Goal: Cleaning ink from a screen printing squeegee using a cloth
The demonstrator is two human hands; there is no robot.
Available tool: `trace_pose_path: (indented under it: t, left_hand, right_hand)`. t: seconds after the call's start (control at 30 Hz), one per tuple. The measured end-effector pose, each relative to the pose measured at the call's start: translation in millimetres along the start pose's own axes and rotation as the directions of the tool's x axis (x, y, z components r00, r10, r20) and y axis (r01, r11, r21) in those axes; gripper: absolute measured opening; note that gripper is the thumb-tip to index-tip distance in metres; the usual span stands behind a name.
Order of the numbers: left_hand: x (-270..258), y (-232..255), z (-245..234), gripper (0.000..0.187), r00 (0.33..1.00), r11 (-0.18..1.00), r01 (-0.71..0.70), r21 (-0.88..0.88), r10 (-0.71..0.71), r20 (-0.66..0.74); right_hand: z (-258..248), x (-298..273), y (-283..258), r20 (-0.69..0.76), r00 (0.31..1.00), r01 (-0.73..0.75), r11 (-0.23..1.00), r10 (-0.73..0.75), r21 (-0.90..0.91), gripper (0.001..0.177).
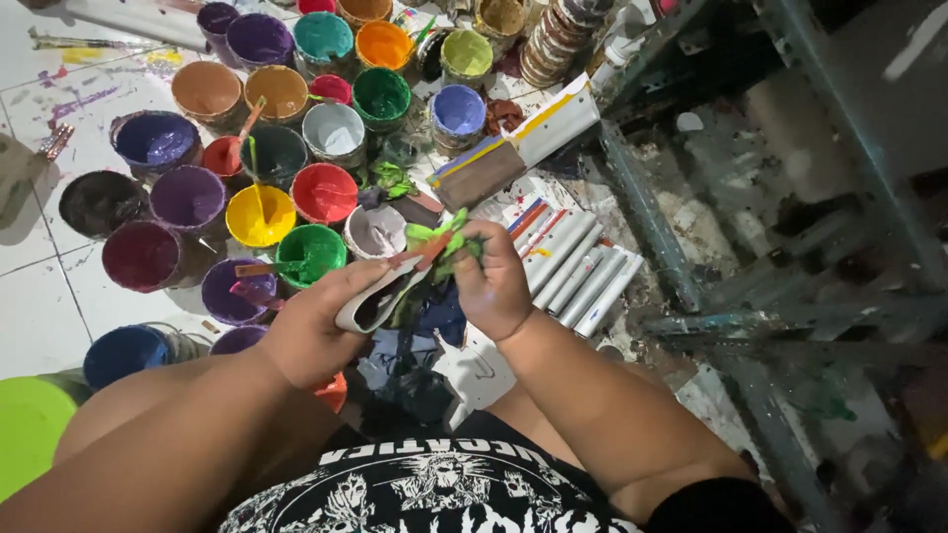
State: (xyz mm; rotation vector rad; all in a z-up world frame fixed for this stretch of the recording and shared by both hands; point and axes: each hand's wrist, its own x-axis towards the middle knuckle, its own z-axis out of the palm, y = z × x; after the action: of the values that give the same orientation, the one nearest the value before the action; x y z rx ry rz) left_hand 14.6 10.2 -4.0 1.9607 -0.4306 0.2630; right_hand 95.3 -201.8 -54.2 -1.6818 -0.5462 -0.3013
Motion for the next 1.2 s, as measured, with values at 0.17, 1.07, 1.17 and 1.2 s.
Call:
trace_pose_path:
  t: [0.17, 1.07, 1.17, 1.2]
  left_hand:
    - [-34.8, -40.5, 13.5, 0.049, 0.993, 0.956, 0.076, -0.283, -0.098, -0.066]
    - [17.3, 14.1, 18.1, 0.094, 0.307, -0.190, 0.842, -0.505, -0.602, 0.737]
    - [17.3, 14.3, 25.9, 0.071, 0.269, -0.149, 0.861, -0.486, -0.677, 0.685]
    - [19.4, 16.9, 26.0, 0.060, 0.286, -0.137, 0.851, -0.507, -0.688, 0.666]
  right_hand:
    - [16.2, 0.3, -50.1, 0.072, 0.977, -0.188, 0.972, 0.200, -0.143, 0.021]
    - [-57.9, -13.0, 23.5, 0.256, 0.958, -0.050, 0.957, 0.127, -0.287, 0.024]
    - [-54.4, -13.1, 24.8, 0.260, 0.965, 0.067, 0.947, 0.018, -0.316, 0.028]
    - [-51.7, -9.7, 20.2, 0.239, 0.971, 0.067, 0.948, 0.009, -0.311, 0.030]
